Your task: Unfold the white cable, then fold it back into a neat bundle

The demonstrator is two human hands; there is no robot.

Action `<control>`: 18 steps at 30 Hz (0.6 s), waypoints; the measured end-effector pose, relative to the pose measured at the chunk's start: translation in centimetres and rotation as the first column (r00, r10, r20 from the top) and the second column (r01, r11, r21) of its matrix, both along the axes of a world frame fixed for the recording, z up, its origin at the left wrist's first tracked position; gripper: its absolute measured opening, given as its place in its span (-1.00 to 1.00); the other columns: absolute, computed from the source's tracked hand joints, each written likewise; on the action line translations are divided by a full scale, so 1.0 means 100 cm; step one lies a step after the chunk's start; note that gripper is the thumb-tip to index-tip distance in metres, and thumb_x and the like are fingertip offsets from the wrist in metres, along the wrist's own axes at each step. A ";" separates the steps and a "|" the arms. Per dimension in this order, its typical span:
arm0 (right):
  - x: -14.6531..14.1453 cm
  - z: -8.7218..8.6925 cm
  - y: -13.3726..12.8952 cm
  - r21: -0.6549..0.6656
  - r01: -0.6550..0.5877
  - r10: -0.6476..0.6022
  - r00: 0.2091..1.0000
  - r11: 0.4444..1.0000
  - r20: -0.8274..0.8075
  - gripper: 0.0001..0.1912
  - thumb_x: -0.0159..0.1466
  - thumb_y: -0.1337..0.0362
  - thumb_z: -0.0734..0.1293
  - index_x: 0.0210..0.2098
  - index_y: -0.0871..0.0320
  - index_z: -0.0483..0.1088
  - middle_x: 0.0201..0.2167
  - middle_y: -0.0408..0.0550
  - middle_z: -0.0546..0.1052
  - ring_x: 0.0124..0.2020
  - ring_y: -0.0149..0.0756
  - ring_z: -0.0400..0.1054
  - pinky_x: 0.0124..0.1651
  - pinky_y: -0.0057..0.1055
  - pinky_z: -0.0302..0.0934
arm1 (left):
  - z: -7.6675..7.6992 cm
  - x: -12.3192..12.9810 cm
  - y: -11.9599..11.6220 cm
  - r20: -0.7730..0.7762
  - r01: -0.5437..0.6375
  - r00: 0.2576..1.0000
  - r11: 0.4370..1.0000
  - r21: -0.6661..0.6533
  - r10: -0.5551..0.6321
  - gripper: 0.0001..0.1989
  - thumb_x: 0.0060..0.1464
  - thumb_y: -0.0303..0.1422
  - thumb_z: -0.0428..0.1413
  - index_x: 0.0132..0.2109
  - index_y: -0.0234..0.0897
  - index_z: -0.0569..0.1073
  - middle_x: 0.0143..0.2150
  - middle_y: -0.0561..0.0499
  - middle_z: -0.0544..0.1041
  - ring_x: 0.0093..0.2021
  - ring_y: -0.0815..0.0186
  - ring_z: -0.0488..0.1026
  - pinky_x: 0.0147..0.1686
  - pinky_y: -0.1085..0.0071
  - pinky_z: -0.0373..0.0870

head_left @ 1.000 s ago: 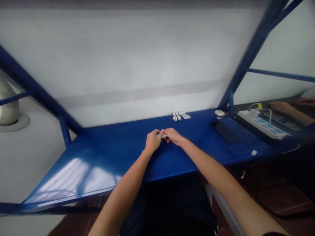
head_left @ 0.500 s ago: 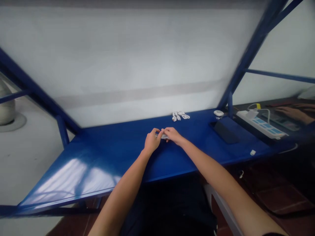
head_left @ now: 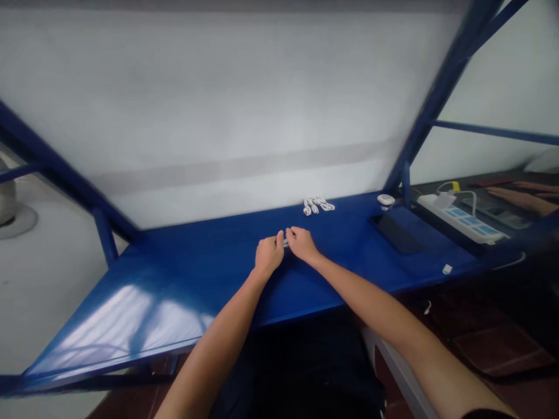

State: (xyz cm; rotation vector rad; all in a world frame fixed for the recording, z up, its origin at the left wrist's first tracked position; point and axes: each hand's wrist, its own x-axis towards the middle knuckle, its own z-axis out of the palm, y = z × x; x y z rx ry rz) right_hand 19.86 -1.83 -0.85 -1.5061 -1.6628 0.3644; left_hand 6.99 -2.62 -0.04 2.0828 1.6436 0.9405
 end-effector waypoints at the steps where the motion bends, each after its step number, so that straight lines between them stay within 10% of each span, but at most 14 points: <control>1: -0.001 0.000 -0.001 0.001 -0.006 0.006 1.000 1.000 0.004 -0.62 0.30 0.22 0.12 -0.64 0.09 0.10 -0.65 -0.13 0.35 -0.57 -0.38 0.16 -0.43 -0.42 -0.08 | 0.001 0.000 -0.001 -0.008 -0.011 1.000 1.000 -0.013 0.011 -0.40 0.29 -0.10 -0.19 -0.58 -0.29 0.45 -0.58 -0.12 0.47 -0.54 0.29 0.35 -0.49 0.39 0.01; 18: 0.001 0.008 0.000 0.019 -0.055 0.058 0.916 0.998 -0.397 -0.70 0.21 0.17 0.18 -0.58 0.14 0.33 -0.58 -0.15 0.44 -0.46 -0.34 0.32 -0.34 -0.45 0.14 | 0.002 0.005 -0.003 0.141 -0.021 0.990 0.994 0.106 0.006 -0.41 0.26 -0.09 -0.16 -0.59 -0.32 0.41 -0.65 0.01 0.36 -0.60 0.40 0.18 -0.51 0.40 -0.01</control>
